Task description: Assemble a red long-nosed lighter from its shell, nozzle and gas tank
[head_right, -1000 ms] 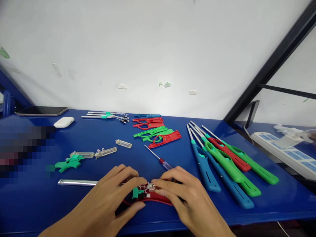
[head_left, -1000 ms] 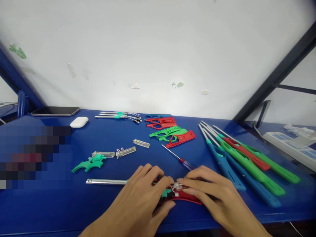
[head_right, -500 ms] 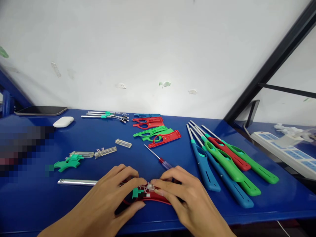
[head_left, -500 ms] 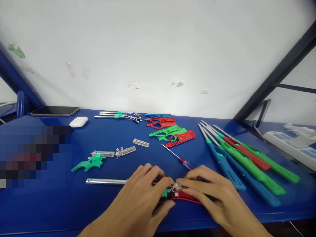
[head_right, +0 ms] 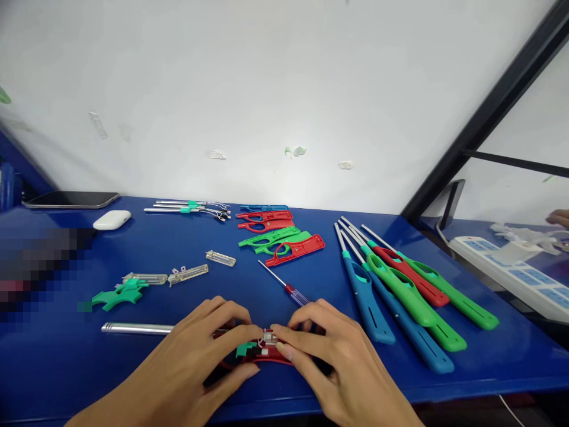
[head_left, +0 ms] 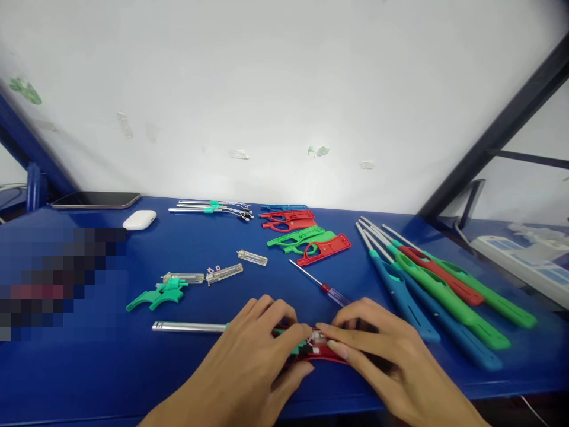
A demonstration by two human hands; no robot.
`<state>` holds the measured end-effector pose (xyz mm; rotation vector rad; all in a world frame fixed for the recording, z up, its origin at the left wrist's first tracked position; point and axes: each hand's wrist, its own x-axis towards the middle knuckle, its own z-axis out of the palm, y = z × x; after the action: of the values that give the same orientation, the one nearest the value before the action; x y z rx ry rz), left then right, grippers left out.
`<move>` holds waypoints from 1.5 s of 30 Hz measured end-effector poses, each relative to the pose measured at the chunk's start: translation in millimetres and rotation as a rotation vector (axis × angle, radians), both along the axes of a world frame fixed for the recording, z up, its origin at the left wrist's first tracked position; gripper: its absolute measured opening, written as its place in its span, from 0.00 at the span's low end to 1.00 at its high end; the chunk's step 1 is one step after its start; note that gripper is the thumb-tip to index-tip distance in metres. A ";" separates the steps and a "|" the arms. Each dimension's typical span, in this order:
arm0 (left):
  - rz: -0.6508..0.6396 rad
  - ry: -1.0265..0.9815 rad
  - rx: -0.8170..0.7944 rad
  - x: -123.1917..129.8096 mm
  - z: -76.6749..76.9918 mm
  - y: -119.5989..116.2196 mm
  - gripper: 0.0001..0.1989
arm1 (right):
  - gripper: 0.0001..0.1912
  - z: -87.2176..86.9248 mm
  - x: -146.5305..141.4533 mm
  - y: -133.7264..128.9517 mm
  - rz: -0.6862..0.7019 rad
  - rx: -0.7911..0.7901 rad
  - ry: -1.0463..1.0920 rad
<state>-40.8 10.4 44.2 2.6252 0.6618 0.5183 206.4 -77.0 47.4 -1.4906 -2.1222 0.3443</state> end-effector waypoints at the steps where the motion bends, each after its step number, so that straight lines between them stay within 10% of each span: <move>1: -0.005 -0.011 0.012 -0.5 -1.0 0.2 0.09 | 0.18 0.0 -0.3 -0.2 -0.005 -0.008 0.001; 29: 0.059 -0.193 0.316 -14.9 12.9 0.3 0.16 | 0.13 -7.6 -8.2 -0.8 -0.082 0.139 0.018; 45: 0.020 -0.047 0.692 -31.1 -14.4 -12.4 0.15 | 0.04 0.2 -21.0 -3.8 -0.010 0.248 -0.086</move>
<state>-71.9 -2.0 29.8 3.2243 0.5638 0.9522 185.4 -80.8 47.6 -1.3925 -2.1332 0.0112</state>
